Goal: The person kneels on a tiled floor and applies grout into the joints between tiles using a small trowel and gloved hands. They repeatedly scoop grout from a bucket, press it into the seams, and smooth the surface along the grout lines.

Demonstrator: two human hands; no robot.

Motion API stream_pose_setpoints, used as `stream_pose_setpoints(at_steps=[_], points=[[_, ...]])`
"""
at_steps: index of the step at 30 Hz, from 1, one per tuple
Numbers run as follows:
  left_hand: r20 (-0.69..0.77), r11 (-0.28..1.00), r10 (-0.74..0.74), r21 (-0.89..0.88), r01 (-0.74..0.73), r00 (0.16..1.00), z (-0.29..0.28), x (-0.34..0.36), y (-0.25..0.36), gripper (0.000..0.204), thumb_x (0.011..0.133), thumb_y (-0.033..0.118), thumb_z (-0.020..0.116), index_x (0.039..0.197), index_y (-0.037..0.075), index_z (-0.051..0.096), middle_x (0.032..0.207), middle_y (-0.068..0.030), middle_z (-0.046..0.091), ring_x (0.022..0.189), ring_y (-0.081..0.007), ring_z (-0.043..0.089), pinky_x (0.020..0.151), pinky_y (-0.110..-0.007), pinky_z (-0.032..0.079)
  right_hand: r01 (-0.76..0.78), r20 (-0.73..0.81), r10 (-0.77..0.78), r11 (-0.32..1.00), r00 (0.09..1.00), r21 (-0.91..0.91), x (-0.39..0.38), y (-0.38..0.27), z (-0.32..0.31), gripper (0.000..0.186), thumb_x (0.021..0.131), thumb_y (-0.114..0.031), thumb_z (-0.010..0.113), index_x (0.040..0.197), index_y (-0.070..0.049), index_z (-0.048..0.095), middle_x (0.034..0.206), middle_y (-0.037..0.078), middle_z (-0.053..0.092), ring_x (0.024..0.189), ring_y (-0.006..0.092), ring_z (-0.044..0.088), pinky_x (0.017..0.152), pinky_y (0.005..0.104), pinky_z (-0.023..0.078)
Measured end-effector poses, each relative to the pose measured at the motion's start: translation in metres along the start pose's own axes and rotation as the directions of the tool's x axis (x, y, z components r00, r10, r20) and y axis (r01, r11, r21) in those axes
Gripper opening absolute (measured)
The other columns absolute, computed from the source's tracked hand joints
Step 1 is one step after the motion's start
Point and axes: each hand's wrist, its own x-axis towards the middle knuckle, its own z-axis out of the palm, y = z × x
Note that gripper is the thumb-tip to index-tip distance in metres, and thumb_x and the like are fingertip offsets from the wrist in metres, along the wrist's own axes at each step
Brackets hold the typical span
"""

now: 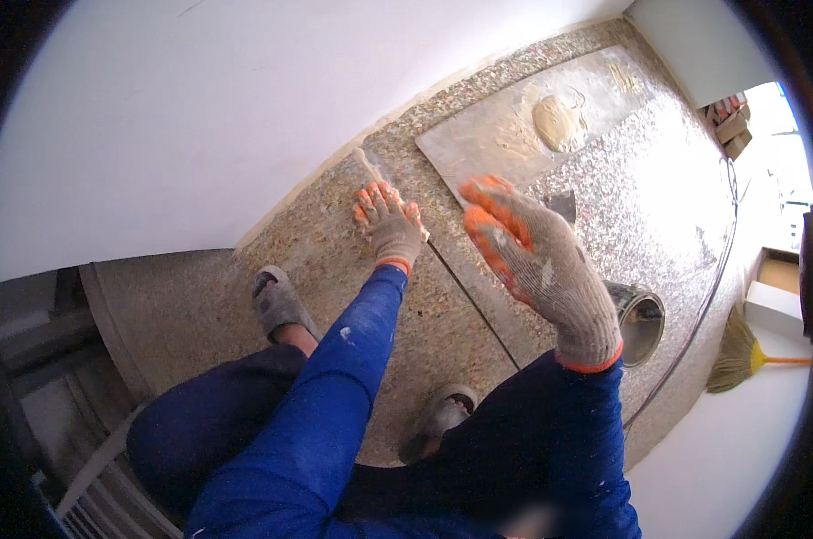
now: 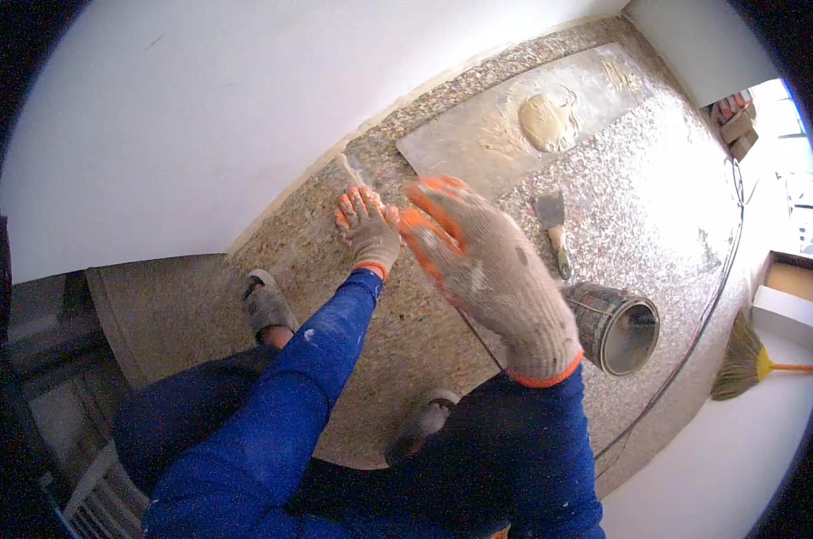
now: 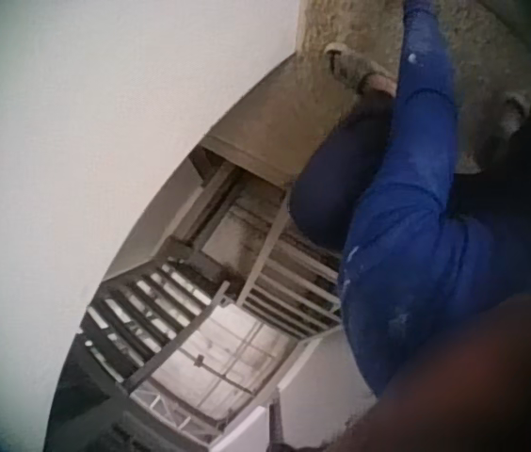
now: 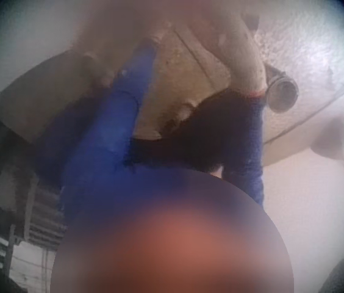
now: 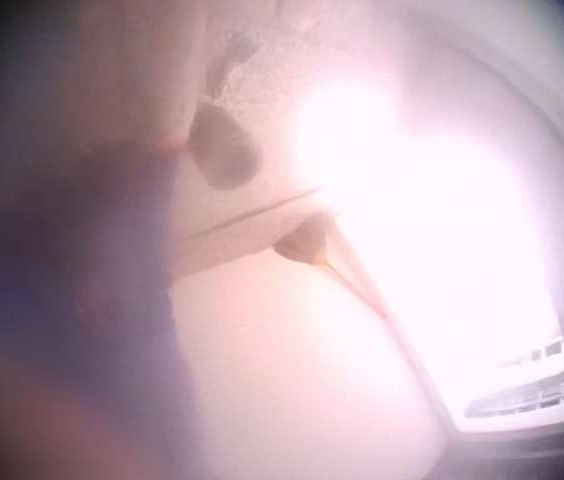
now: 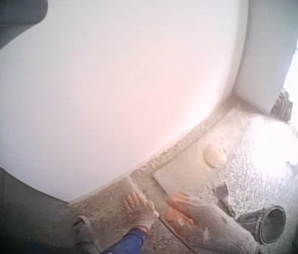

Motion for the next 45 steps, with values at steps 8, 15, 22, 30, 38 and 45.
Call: stream_pose_setpoints(at_steps=[8, 15, 22, 30, 38, 45], points=[[0.058, 0.985, 0.170, 0.005, -0.170, 0.984, 0.014, -0.059, 0.017, 0.070, 0.102, 0.039, 0.046, 0.158, 0.000, 0.028, 0.165, -0.0205, 0.024, 0.152, -0.0462, 0.019, 0.122, -0.063, 0.013, -0.117, 0.110, 0.129, 0.987, 0.985, -0.108, 0.019, 0.026, 0.010, 0.044, 0.094, -0.014, 0.073, 0.136, -0.001, 0.063, 0.141, 0.014, 0.063, 0.141, 0.0271, 0.049, 0.117, 0.0393, 0.038], [-0.016, 0.998, 0.048, -0.040, -0.049, 0.999, 0.006, -0.007, 0.005, 0.072, 0.106, 0.044, 0.038, 0.160, -0.002, 0.021, 0.168, -0.0221, 0.018, 0.156, -0.0430, 0.011, 0.125, -0.057, 0.007, -0.202, 0.136, 0.203, 0.979, 0.970, -0.020, 0.013, 0.028, 0.005, 0.040, 0.095, -0.016, 0.073, 0.131, 0.000, 0.066, 0.137, 0.016, 0.065, 0.134, 0.0249, 0.056, 0.112, 0.0371, 0.043], [0.009, 1.000, -0.010, -0.012, 0.010, 1.000, 0.005, 0.005, 0.010, 0.079, 0.107, 0.050, 0.030, 0.161, -0.004, 0.010, 0.169, -0.0249, 0.008, 0.156, -0.0445, 0.002, 0.125, -0.059, 0.005, -0.073, 0.104, 0.085, 0.990, 0.991, -0.117, -0.003, 0.048, -0.001, 0.037, 0.097, -0.016, 0.071, 0.131, -0.001, 0.066, 0.135, 0.017, 0.066, 0.136, 0.0235, 0.054, 0.113, 0.0360, 0.042], [-0.036, 0.998, -0.042, -0.047, 0.040, 0.998, 0.019, -0.008, 0.003, 0.086, 0.106, 0.055, 0.030, 0.160, -0.008, 0.008, 0.168, -0.0293, 0.006, 0.155, -0.0481, 0.001, 0.123, -0.061, 0.001, -0.255, 0.073, 0.253, 0.967, 0.965, 0.024, -0.022, 0.055, -0.017, 0.040, 0.096, -0.023, 0.071, 0.128, 0.001, 0.065, 0.131, 0.019, 0.067, 0.124, 0.0309, 0.063, 0.107, 0.0389, 0.047], [-0.054, 0.991, -0.107, -0.084, 0.102, 0.993, 0.007, 0.050, -0.015, 0.088, 0.106, 0.057, 0.029, 0.160, -0.009, 0.008, 0.168, -0.0296, 0.002, 0.155, -0.0480, -0.003, 0.123, -0.061, -0.001, -0.070, 0.055, 0.073, 0.996, 0.996, -0.057, -0.026, 0.060, -0.007, 0.042, 0.096, -0.026, 0.070, 0.128, 0.001, 0.066, 0.129, 0.021, 0.068, 0.134, 0.0325, 0.056, 0.112, 0.0397, 0.043], [0.177, 0.999, -0.044, 0.006, 0.043, 0.983, 0.016, -0.040, -0.004, 0.086, 0.105, 0.056, 0.033, 0.160, -0.006, 0.013, 0.168, -0.0270, 0.009, 0.156, -0.0472, 0.000, 0.123, -0.062, 0.002, -0.109, 0.039, 0.110, 0.994, 0.993, -0.032, -0.023, 0.055, -0.012, 0.044, 0.095, -0.028, 0.072, 0.128, 0.001, 0.066, 0.132, 0.022, 0.066, 0.136, 0.0334, 0.054, 0.113, 0.0410, 0.041]])
